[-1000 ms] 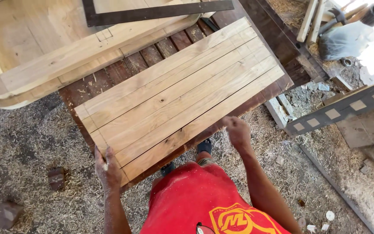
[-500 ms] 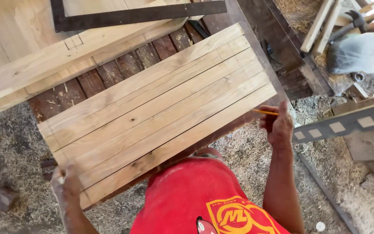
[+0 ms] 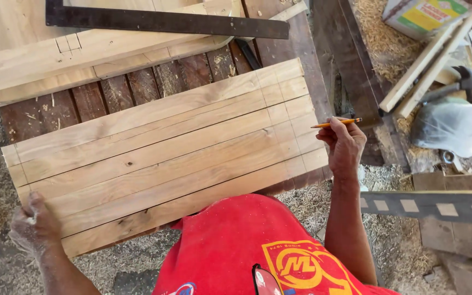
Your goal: Measuring and marking wooden planks using a square and pencil for a furniture project.
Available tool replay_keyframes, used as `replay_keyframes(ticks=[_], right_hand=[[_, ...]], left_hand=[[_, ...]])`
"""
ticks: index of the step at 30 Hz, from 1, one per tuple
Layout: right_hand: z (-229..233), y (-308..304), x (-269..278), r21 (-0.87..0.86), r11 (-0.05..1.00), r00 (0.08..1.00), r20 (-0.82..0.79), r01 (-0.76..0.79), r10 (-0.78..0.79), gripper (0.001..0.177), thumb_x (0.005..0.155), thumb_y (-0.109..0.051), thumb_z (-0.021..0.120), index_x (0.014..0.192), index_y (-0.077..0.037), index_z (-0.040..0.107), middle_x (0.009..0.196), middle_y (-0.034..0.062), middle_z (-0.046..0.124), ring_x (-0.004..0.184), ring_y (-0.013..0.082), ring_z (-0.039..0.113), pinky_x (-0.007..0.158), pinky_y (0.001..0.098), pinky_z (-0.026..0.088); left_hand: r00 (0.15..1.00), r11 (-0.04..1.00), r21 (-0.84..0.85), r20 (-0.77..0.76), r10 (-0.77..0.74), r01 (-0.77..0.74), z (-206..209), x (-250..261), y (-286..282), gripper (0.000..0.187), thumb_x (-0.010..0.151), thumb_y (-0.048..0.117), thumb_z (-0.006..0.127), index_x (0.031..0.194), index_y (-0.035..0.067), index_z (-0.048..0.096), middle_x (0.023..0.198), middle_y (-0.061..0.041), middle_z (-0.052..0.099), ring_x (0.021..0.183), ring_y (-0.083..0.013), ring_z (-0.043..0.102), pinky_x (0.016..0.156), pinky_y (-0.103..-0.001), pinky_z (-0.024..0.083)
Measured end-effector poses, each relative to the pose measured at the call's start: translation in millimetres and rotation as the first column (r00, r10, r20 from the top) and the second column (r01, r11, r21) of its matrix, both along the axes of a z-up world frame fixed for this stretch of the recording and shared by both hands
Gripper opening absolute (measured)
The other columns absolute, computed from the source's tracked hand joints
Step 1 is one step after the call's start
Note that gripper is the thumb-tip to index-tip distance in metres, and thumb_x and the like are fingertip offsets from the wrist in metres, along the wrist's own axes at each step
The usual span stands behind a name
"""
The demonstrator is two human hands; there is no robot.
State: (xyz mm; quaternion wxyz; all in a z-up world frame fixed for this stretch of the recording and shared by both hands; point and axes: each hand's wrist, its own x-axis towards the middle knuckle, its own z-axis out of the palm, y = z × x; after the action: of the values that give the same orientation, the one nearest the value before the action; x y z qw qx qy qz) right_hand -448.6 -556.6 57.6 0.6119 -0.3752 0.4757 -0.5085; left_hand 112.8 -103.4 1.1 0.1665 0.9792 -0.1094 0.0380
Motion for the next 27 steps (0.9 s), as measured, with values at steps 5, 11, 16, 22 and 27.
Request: replay_keyframes(ticks=[5,11,16,22,27], right_hand=[[7.6,-22.7,33.8,0.012,0.998,0.989,-0.13,-0.067,0.068,0.013,0.101,-0.01,0.069,0.107,0.001,0.071,0.089,0.0095,0.073,0.071,0.0147,0.072,0.067,0.0298,0.064],[-19.8,-25.4,69.8,-0.024,0.966,0.874,-0.432,-0.257,0.222,0.012,0.102,-0.013,0.069,0.103,-0.001,0.068,0.081,0.0085,0.074,0.065,0.0135,0.07,0.058,0.0284,0.061],[-28.1,-27.2,82.3,-0.056,0.932,0.857,-0.415,-0.358,0.305,0.013,0.104,-0.013,0.064,0.102,-0.001,0.064,0.081,0.0069,0.072,0.066,0.0092,0.065,0.06,0.025,0.055],[-34.9,-23.6,82.9,-0.021,0.938,0.83,-0.474,-0.345,0.295,0.012,0.104,-0.015,0.066,0.102,-0.003,0.065,0.083,0.0053,0.073,0.071,0.0068,0.065,0.063,0.0234,0.054],[-30.4,-20.8,83.5,-0.064,0.924,0.809,-0.509,-0.376,0.294,0.013,0.104,-0.016,0.068,0.104,-0.004,0.066,0.085,0.0048,0.073,0.075,0.0074,0.066,0.066,0.024,0.054]], left_hand=[[1.0,1.0,0.006,0.013,-0.003,0.003,-3.5,3.5,3.6,0.053,0.108,0.047,0.061,0.09,-0.001,0.072,0.093,-0.027,0.07,0.081,-0.0444,0.066,0.076,-0.057,0.049],[0.992,0.99,0.136,0.11,-0.054,0.039,-20.5,9.6,14.8,0.047,0.108,0.042,0.059,0.089,0.002,0.072,0.084,-0.022,0.07,0.077,-0.039,0.065,0.069,-0.054,0.048],[0.995,0.991,0.129,0.093,-0.036,0.024,-19.6,10.5,13.6,0.048,0.108,0.043,0.056,0.087,0.002,0.071,0.08,-0.019,0.068,0.074,-0.036,0.064,0.068,-0.052,0.048],[0.997,0.992,0.123,0.066,-0.03,0.021,-19.3,11.7,12.4,0.05,0.108,0.044,0.054,0.084,0.003,0.07,0.076,-0.017,0.067,0.072,-0.0331,0.063,0.067,-0.051,0.047],[0.996,0.992,0.123,0.073,-0.044,0.035,-19.8,11.6,17.8,0.051,0.109,0.043,0.054,0.085,0.002,0.071,0.076,-0.016,0.068,0.072,-0.0327,0.064,0.068,-0.05,0.048]])
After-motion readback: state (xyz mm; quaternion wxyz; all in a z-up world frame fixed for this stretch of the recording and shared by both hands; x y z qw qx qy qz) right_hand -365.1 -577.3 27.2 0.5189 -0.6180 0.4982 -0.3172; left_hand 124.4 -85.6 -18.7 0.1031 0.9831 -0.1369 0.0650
